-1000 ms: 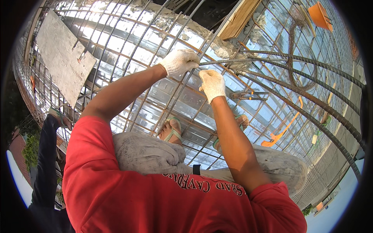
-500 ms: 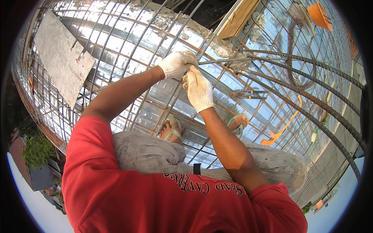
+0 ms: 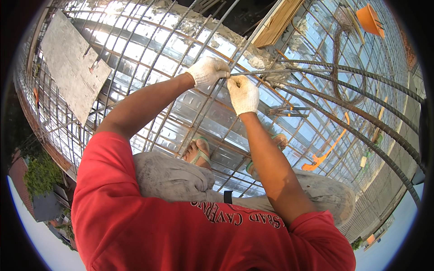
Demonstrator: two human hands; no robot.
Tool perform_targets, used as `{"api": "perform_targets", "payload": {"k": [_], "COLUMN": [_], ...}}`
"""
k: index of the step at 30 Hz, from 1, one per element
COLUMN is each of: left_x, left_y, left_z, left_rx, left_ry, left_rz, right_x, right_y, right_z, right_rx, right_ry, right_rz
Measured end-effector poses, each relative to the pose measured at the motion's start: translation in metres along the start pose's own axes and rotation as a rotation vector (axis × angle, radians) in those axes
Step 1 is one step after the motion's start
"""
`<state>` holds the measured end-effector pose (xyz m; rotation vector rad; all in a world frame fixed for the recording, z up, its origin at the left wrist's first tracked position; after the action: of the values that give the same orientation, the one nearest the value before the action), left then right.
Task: The person secures rebar to a metal grid on a construction floor by twisting wire with a pair of pliers.
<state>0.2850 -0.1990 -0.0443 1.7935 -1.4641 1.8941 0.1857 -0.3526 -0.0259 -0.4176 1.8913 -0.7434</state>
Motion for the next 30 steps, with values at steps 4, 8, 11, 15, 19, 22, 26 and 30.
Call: {"api": "perform_targets", "payload": {"k": [4,8,11,15,19,22,26,30], "left_x": [0.005,0.011,0.012,0.006,0.045,0.036,0.032,0.023], "left_y": [-0.004,-0.003,0.002,-0.001,-0.019,-0.001,0.006,0.003], "left_z": [0.008,0.022,0.027,0.025,-0.006,-0.015,-0.007,0.001], "left_rx": [-0.060,-0.113,-0.117,-0.110,-0.095,0.039,0.030,-0.130], "left_ry": [0.035,0.241,0.267,0.102,-0.042,0.075,0.078,0.244], "left_rz": [0.028,0.136,0.232,0.169,0.236,0.407,0.407,0.600], "right_x": [-0.006,-0.013,-0.017,0.004,0.030,0.069,0.173,0.185], "right_y": [0.011,0.023,0.023,-0.028,-0.110,-0.165,-0.204,-0.193], "right_z": [-0.010,-0.024,-0.036,-0.028,-0.013,0.000,0.026,0.033], "right_rx": [0.089,0.087,-0.026,-0.220,-0.540,-0.730,-0.773,-0.828], "right_ry": [-0.003,-0.037,-0.180,-0.412,-0.468,-0.610,-0.660,-0.695], "right_rz": [-0.056,-0.115,-0.148,-0.156,-0.614,-0.972,-1.136,-1.207]}}
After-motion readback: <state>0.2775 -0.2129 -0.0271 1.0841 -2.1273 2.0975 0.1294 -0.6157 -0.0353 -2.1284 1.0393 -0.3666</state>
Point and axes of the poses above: each hand's wrist, its own z-axis towards the middle knuckle, its own y-axis out of the palm, x = y × z, the point moved 4 cm from there along z, towards the middle knuckle, and after that the axes turned 1 degree about -z, right-handed, at the moved point
